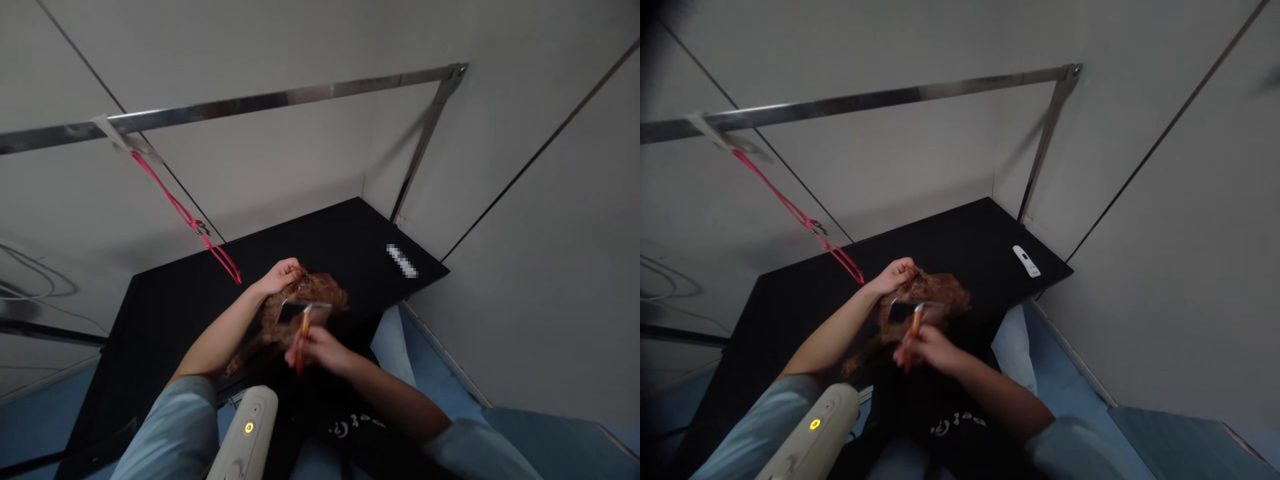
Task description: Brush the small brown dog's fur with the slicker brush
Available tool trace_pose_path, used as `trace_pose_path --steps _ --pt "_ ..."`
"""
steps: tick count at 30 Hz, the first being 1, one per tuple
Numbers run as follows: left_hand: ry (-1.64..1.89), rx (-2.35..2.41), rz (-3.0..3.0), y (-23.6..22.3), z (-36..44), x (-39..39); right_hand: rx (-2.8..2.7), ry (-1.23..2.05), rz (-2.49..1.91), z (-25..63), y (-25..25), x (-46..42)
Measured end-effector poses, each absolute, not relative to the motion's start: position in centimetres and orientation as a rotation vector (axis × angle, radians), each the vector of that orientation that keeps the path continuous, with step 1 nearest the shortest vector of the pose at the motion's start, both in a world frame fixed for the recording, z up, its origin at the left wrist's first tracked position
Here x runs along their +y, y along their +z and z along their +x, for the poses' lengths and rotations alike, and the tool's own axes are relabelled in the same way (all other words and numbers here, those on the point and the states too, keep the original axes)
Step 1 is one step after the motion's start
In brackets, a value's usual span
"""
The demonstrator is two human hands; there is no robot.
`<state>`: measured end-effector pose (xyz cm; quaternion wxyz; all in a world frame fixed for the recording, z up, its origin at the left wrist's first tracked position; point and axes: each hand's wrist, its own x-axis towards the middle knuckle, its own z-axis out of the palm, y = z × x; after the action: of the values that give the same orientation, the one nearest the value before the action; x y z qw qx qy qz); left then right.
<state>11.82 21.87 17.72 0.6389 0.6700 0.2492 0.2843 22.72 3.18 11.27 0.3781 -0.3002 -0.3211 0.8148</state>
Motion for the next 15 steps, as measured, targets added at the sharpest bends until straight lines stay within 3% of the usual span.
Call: trace_pose_path --steps 2,6,11,15 --pt "0.654 0.571 1.521 17.8 11.5 21.8 -0.781 2.03 -0.834 22.4 11.2 3.2" --pt "0.668 0.569 1.501 17.7 10.8 21.7 -0.839 2.464 -0.744 21.8 11.1 2.8" --pt "0.67 0.5 1.467 17.6 10.0 21.3 -0.83 2.007 -0.888 21.3 11.4 3.1" --pt "0.663 0.479 1.498 18.1 9.6 21.0 -0.891 2.367 -0.876 20.3 10.8 2.7"
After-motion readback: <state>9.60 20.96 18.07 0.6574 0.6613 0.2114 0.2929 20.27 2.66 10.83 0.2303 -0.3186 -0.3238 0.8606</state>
